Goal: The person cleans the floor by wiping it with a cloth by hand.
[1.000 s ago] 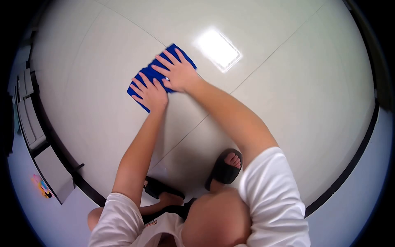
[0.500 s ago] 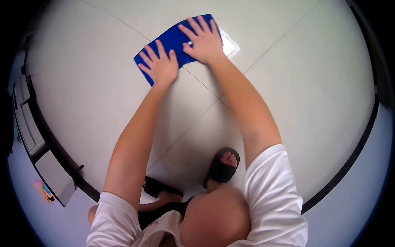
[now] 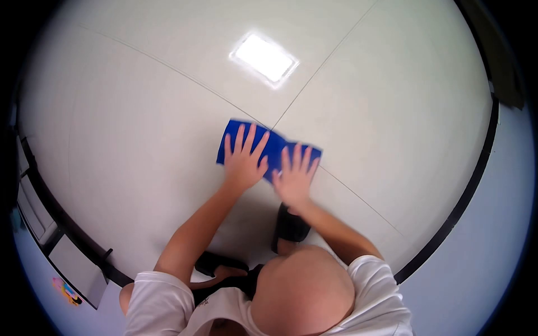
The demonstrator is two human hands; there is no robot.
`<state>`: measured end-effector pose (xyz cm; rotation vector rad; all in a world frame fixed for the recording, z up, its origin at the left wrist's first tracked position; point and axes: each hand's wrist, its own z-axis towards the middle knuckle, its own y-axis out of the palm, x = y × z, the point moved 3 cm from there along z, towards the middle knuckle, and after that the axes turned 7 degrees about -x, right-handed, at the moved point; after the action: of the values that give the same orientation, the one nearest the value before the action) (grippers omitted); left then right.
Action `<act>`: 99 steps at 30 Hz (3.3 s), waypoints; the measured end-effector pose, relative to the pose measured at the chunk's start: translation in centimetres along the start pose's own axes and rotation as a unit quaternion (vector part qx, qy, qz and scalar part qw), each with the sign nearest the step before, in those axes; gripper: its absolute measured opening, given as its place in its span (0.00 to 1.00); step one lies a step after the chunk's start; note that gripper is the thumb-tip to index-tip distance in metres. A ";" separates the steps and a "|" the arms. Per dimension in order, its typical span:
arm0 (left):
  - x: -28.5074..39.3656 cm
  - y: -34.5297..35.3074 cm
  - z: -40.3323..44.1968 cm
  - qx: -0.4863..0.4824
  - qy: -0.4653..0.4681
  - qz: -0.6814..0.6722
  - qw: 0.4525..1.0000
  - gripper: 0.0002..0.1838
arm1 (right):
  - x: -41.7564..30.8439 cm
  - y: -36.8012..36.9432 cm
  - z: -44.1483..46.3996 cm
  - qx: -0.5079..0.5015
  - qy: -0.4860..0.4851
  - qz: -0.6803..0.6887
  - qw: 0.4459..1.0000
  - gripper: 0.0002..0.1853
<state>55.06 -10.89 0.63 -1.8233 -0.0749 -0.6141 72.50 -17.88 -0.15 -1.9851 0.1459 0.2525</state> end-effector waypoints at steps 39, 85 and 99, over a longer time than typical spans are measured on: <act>-10.1 -1.7 -22.2 -0.140 -0.040 0.025 0.989 0.37 | -13.0 6.5 -8.2 -0.117 -0.299 0.020 0.947 0.41; -30.7 -6.7 -31.7 0.204 -0.457 0.098 0.860 0.39 | -44.1 7.3 11.1 -0.030 -0.557 -0.224 0.799 0.42; -6.7 5.7 -32.1 0.086 -0.543 -0.059 0.834 0.48 | -24.3 4.5 2.1 -0.216 -0.634 -0.134 0.731 0.43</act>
<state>39.40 -40.27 -0.51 -1.7789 -0.9751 0.4153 47.72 -18.07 0.94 -1.8013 -1.1633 1.4782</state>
